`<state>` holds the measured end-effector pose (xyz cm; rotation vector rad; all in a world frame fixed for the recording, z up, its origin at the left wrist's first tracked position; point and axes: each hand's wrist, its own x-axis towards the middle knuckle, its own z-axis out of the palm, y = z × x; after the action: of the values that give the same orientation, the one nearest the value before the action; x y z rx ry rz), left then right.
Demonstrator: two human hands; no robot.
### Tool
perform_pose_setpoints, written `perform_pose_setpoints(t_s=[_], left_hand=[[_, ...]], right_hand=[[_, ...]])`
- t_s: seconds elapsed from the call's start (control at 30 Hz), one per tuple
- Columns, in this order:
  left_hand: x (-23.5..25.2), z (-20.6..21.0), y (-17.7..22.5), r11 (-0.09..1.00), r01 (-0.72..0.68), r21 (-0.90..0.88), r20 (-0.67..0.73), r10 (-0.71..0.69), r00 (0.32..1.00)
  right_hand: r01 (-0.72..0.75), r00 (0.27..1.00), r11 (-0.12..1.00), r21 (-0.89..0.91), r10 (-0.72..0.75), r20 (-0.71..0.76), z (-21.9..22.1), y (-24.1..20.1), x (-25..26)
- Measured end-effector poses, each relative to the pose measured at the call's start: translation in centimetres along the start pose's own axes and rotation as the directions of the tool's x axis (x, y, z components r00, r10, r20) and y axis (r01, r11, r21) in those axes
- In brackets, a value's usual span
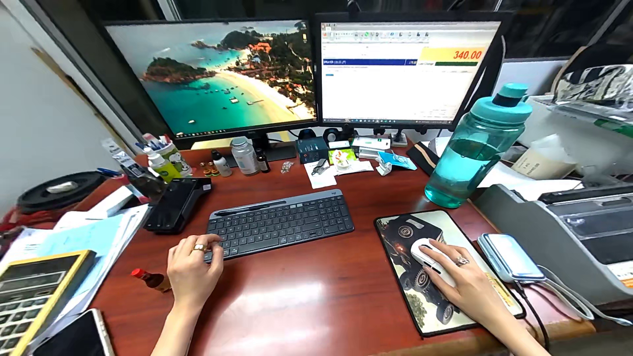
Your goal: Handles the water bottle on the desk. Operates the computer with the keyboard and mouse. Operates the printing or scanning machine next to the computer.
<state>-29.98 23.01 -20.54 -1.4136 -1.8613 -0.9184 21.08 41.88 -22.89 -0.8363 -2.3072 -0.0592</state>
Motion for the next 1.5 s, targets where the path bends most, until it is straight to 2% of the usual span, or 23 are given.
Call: perform_pose_setpoints(t_s=[0.27, 0.37, 0.5, 0.63, 0.73, 0.83, 0.93, 1.03, 1.13, 1.27, 1.5], left_hand=[[-0.9, 0.5, -0.5, 1.0, 0.015, 0.0, 0.003, -0.015, 1.0], [-2.1, -0.2, 0.8, 0.999, 0.01, -0.037, 0.024, -0.009, 1.0], [-6.0, -4.9, 7.6, 0.985, -0.112, -0.129, 0.119, 0.128, 0.985], [-13.5, -9.1, 14.3, 0.927, -0.299, -0.226, 0.048, 0.318, 0.947], [-18.9, -11.0, 16.7, 0.871, -0.319, -0.372, 0.187, 0.407, 0.894], [-22.8, -11.7, 17.8, 0.833, -0.19, -0.52, 0.398, 0.433, 0.809], [-24.5, -11.5, 18.4, 0.807, -0.031, -0.589, 0.575, 0.446, 0.686], [-24.6, -11.3, 19.3, 0.796, 0.039, -0.604, 0.648, 0.462, 0.605], [-24.2, -11.1, 20.1, 0.785, 0.002, -0.62, 0.623, 0.49, 0.609], [-23.3, -10.8, 19.1, 0.801, -0.049, -0.597, 0.633, 0.507, 0.584], [-22.3, -10.1, 18.6, 0.815, -0.113, -0.568, 0.577, 0.493, 0.651]], right_hand=[[-0.117, 0.991, 0.993, 0.006, 0.116, 0.065, -0.7, -0.4, 0.4], [-0.179, 0.978, 0.984, 0.01, 0.177, 0.113, -1.0, -0.7, 0.6], [-0.199, 0.973, 0.98, 0.025, 0.194, 0.122, -1.0, -0.6, 0.6], [-0.175, 0.979, 0.984, 0.041, 0.17, 0.11, -0.9, -0.5, 0.6], [-0.15, 0.984, 0.988, 0.036, 0.145, 0.107, -1.0, -0.6, 0.7], [-0.129, 0.987, 0.991, 0.031, 0.125, 0.104, -1.0, -0.6, 0.7], [-0.136, 0.986, 0.99, 0.023, 0.133, 0.105, -1.1, -0.7, 0.7], [-0.154, 0.982, 0.988, 0.02, 0.151, 0.113, -1.1, -0.8, 0.8], [-0.136, 0.988, 0.991, 0.014, 0.134, 0.079, -1.0, -0.8, 0.7], [-0.127, 0.989, 0.992, 0.006, 0.126, 0.077, -1.2, -1.0, 0.8], [-0.137, 0.986, 0.99, -0.011, 0.138, 0.099, -1.2, -1.0, 0.9]])
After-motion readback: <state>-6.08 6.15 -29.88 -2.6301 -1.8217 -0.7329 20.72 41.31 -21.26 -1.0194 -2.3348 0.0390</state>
